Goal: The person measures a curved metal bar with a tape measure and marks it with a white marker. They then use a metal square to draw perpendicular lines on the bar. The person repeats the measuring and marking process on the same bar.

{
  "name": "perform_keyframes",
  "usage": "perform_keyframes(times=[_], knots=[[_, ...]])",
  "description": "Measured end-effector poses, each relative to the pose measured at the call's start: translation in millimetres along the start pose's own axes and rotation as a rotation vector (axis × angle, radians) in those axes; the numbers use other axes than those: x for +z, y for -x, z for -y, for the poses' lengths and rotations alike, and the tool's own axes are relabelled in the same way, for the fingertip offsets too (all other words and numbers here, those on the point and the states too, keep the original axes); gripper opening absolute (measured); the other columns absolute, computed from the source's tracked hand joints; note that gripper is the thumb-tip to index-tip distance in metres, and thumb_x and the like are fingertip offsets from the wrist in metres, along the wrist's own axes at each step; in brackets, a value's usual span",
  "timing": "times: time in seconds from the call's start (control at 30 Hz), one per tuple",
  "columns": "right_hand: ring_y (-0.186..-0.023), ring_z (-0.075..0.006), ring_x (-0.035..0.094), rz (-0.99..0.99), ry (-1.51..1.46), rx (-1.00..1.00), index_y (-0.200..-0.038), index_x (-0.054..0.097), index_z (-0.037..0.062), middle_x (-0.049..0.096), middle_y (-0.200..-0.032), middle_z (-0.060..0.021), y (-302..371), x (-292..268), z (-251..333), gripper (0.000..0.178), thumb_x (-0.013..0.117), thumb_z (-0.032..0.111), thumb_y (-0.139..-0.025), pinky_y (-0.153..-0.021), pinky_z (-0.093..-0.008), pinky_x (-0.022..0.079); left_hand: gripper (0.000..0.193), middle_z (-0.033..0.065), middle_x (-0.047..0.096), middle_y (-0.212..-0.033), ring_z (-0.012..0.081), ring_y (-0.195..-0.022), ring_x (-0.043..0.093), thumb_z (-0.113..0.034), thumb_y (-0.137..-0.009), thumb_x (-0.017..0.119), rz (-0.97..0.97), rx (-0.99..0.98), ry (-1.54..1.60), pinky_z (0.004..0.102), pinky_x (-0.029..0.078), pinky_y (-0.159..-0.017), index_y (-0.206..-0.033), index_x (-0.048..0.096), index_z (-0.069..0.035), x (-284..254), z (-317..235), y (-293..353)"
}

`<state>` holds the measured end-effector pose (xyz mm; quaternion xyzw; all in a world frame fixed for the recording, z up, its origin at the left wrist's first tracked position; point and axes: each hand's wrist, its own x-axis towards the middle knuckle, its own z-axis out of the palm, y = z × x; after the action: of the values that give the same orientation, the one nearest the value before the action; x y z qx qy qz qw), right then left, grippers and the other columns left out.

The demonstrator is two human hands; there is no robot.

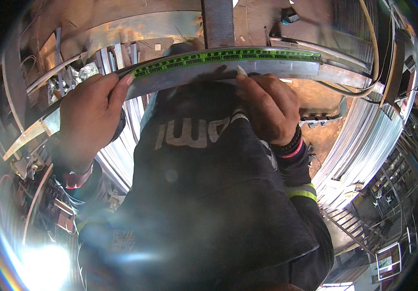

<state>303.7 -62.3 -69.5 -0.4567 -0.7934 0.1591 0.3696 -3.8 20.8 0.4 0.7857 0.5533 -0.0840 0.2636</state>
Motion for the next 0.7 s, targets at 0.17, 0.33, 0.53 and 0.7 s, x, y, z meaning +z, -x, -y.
perform_keyframes(times=[0.17,0.33,0.53,0.7], knots=[[-0.075,-0.0266,0.067,0.027,-0.046,-0.029,-0.118,0.068,-0.0039,0.066,-0.089,-0.012,-8.3,7.5,-0.3,0.041,0.073,0.007,-0.079,-0.062,-0.0379,0.055,0.033,0.0191,0.066,-0.083,0.0409,-0.079,0.067,-0.032,-0.105,0.058,0.021,-0.022,-0.022,0.0502,0.051,-0.069,-0.092,0.068,-0.004,-0.3,-2.3,-2.5],[-0.076,-0.0266,0.067,0.051,-0.087,-0.051,-0.118,0.068,-0.0039,0.066,-0.089,-0.0119,-12.8,11.0,-0.3,0.04,0.072,0.007,-0.079,-0.063,-0.0381,0.055,0.035,0.0186,0.066,-0.082,0.0404,-0.077,0.067,-0.033,-0.106,0.057,-0.011,-0.043,-0.031,0.0501,0.051,-0.068,-0.09,0.068,-0.004,3.0,-4.1,0.5],[-0.077,-0.0268,0.067,0.072,-0.086,-0.087,-0.12,0.067,-0.0034,0.066,-0.093,-0.0129,-10.6,17.3,-1.6,0.041,0.071,0.009,-0.081,-0.064,-0.0386,0.056,0.036,0.0185,0.066,-0.082,0.0405,-0.076,0.066,-0.034,-0.106,0.056,-0.011,-0.027,-0.054,0.0507,0.051,-0.068,-0.09,0.068,-0.004,4.8,0.1,-0.1],[-0.078,-0.0272,0.067,0.078,-0.072,-0.074,-0.122,0.066,-0.0033,0.066,-0.095,-0.0134,-14.6,18.1,0.9,0.042,0.071,0.009,-0.083,-0.064,-0.0384,0.056,0.037,0.0184,0.066,-0.082,0.0401,-0.077,0.067,-0.035,-0.106,0.056,-0.003,-0.038,-0.07,0.0507,0.051,-0.069,-0.09,0.068,-0.004,4.1,-1.6,-0.5]])
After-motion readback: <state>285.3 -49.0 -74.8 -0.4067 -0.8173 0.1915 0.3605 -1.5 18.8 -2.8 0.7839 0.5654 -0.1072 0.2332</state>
